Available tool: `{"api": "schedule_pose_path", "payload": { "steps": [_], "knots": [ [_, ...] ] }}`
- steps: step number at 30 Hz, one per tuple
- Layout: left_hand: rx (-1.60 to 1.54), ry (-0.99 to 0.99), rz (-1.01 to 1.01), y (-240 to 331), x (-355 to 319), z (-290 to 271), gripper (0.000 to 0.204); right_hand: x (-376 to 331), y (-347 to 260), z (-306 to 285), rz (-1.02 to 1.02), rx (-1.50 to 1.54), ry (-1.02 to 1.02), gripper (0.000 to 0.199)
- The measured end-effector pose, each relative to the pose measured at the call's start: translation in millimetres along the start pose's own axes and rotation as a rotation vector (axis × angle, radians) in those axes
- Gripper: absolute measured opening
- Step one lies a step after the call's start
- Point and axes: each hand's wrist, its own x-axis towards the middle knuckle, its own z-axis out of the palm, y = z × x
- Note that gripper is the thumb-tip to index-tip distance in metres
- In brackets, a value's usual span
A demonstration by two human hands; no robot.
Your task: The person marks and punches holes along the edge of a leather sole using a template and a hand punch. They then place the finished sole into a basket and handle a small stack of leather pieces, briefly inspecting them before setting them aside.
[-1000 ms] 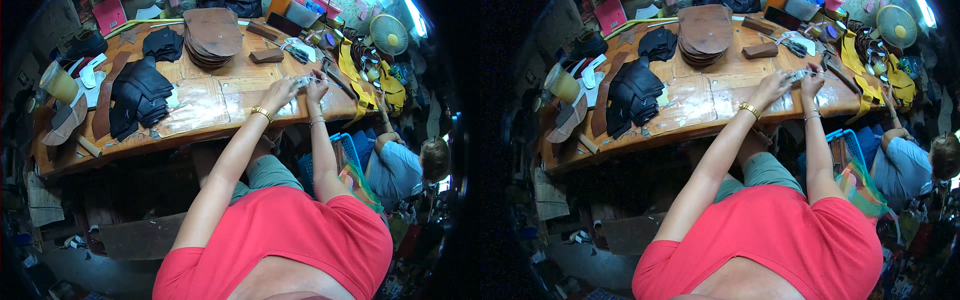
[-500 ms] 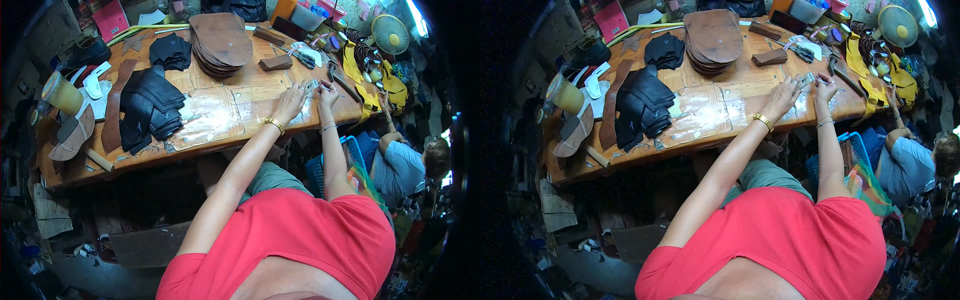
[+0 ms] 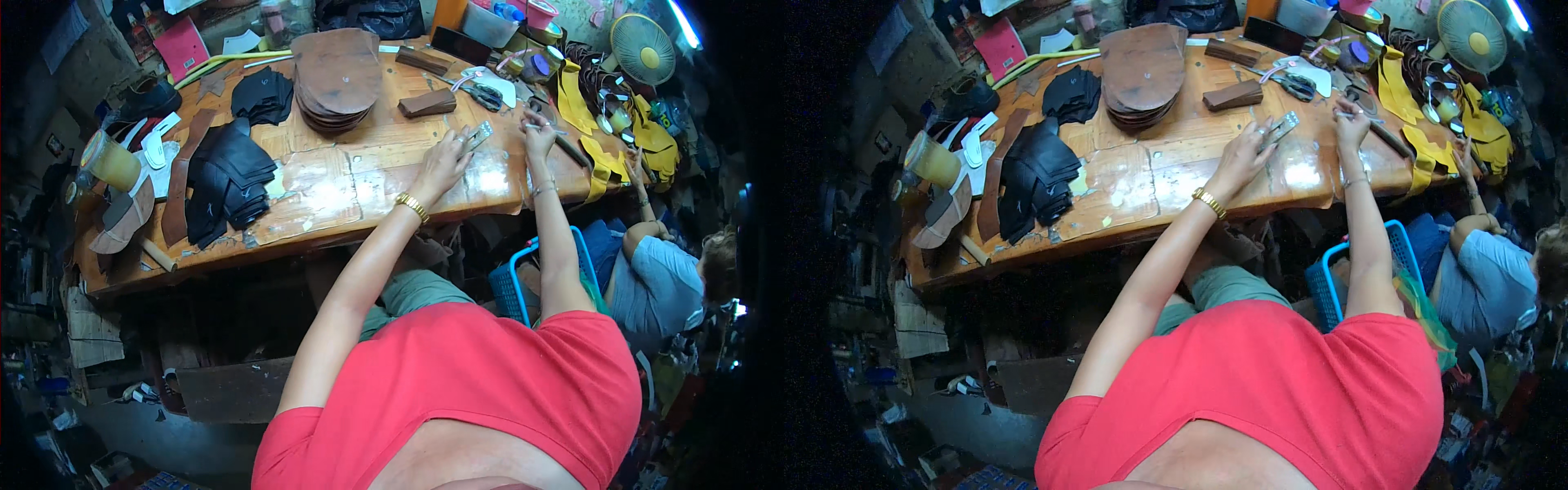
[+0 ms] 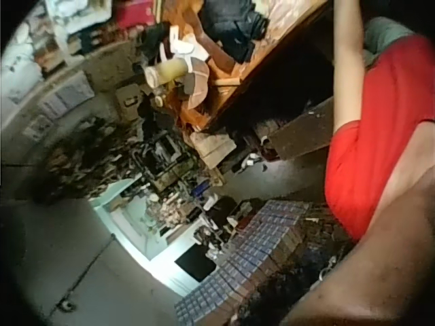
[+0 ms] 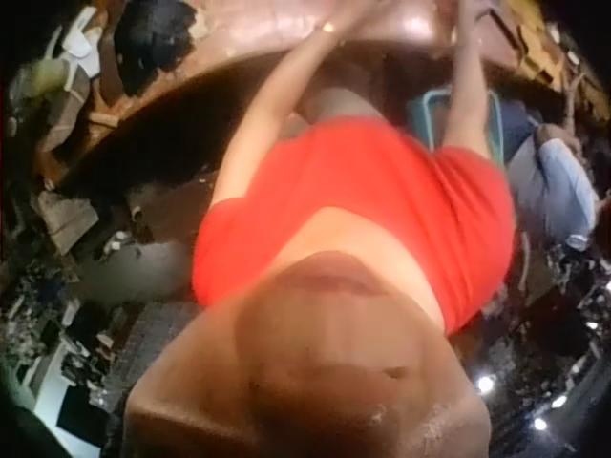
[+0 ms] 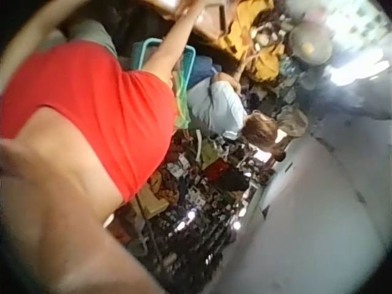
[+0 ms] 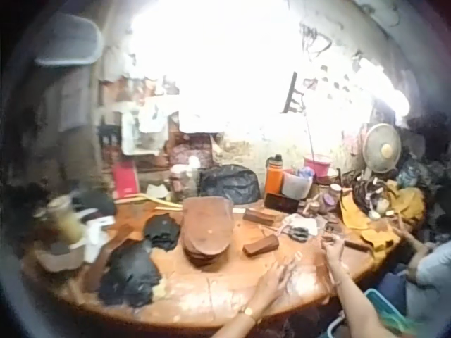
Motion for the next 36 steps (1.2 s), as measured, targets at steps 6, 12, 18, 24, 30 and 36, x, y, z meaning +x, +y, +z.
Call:
{"api": "schedule_pose_path", "payload": {
  "steps": [6, 12, 18, 24, 30, 36],
  "knots": [
    [0.171, -0.019, 0.034, -1.2, 3.4, 7.2, 0.051, -29.3, -8.5, -13.8, 0.117, 0.241, 0.048, 0.019],
    [0.286, -0.082, 0.126, 7.4, 53.5, 9.2, 0.045, -36.6, -31.8, -12.6, 0.149, 0.352, -0.053, 0.042],
    [0.413, -0.373, 0.075, -12.1, 141.2, 28.0, 0.045, -36.2, -41.9, -17.0, 0.151, 0.414, -0.099, 0.048],
    [0.443, -0.471, 0.035, -30.8, 149.1, 81.7, 0.048, -39.7, -50.5, -14.5, 0.111, 0.429, -0.09, 0.051],
    [0.453, -0.423, 0.107, -35.8, 141.2, 78.1, 0.037, -42.2, -52.4, -13.7, 0.085, 0.401, -0.132, 0.052],
    [0.247, -0.166, 0.207, -20.3, 127.1, 60.2, 0.042, -43.9, -53.4, -15.1, 0.078, 0.373, -0.164, 0.047]
  ]
}}
